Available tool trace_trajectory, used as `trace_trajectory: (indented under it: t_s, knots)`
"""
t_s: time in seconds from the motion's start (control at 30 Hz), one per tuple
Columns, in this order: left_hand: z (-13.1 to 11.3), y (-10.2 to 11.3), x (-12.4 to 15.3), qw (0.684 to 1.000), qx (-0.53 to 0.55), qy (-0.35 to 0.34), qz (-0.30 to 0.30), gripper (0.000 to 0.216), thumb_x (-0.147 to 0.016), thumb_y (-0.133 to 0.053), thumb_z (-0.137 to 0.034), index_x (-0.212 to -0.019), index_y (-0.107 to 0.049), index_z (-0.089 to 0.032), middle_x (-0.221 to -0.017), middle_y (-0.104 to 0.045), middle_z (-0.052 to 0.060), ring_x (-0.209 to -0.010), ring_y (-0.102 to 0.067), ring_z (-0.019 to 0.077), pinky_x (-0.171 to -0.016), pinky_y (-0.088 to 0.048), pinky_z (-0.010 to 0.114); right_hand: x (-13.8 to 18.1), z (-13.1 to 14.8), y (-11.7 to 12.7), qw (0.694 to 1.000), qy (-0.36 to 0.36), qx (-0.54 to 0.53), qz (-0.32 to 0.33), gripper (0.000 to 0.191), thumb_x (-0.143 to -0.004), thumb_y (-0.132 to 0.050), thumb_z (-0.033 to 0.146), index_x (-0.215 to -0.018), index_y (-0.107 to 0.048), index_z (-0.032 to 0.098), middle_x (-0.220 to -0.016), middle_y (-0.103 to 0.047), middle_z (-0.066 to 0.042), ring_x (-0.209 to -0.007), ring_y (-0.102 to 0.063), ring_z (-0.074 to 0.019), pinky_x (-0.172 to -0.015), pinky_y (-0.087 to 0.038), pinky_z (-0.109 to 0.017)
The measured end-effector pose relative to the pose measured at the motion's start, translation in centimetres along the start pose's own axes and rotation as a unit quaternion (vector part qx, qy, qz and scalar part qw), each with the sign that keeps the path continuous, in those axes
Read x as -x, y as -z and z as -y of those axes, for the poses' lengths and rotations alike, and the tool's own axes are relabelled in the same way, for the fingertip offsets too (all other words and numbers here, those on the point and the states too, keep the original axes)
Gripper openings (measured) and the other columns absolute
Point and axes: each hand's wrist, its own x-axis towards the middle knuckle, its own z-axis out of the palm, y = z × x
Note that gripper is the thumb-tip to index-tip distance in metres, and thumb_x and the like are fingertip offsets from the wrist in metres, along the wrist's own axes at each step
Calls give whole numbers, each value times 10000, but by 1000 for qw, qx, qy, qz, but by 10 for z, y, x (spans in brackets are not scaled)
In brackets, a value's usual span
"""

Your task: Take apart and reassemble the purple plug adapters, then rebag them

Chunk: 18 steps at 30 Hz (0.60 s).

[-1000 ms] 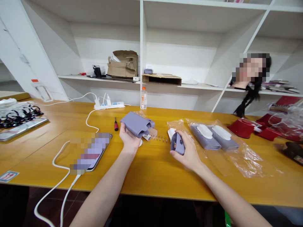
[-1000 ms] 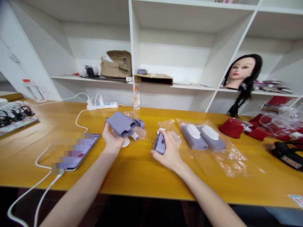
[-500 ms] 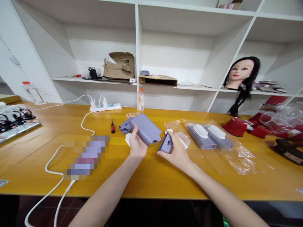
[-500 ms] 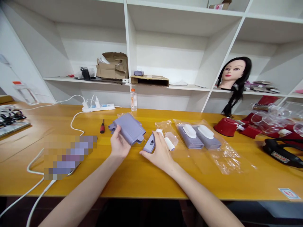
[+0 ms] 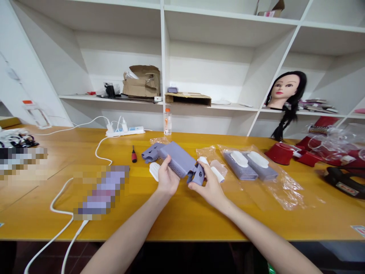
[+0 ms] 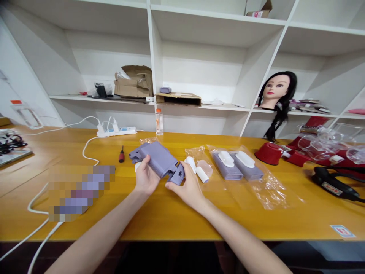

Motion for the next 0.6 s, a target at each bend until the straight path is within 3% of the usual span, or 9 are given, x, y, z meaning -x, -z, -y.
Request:
trace_trajectory:
  t_s: [0.3,0.43,0.6]
  knots:
    - [3,-1,3,1000,-17,3,-5,234,-747,-571,-239,-977,-615,-244,-919,-679,-10,-909,-609,153,-863,-440,303,2,-7,2,999,5,-1,-39,730,-610,-695,334,-1242,-345,231,-1237,-467,-103,-1090,-489,-262,-808,-466,-392]
    - [3,3,0,1000,-20,-6,-6,253,-694,-572,-174,-938,-614,-226,-812,-670,-27,-772,-623,134,-830,-455,293,2,-10,2,999,3,-9,-42,691,-618,-683,328,-1226,-366,239,-1218,-485,-96,-1071,-503,-261,-798,-471,-402]
    - [4,4,1,999,-21,14,-22,268,-657,-540,-127,-903,-606,-211,-778,-655,-27,-739,-614,136,-804,-468,301,2,-6,3,998,1,-17,-53,658,-624,-673,320,-1208,-378,248,-1173,-507,-84,-1028,-524,-249,-796,-473,-409]
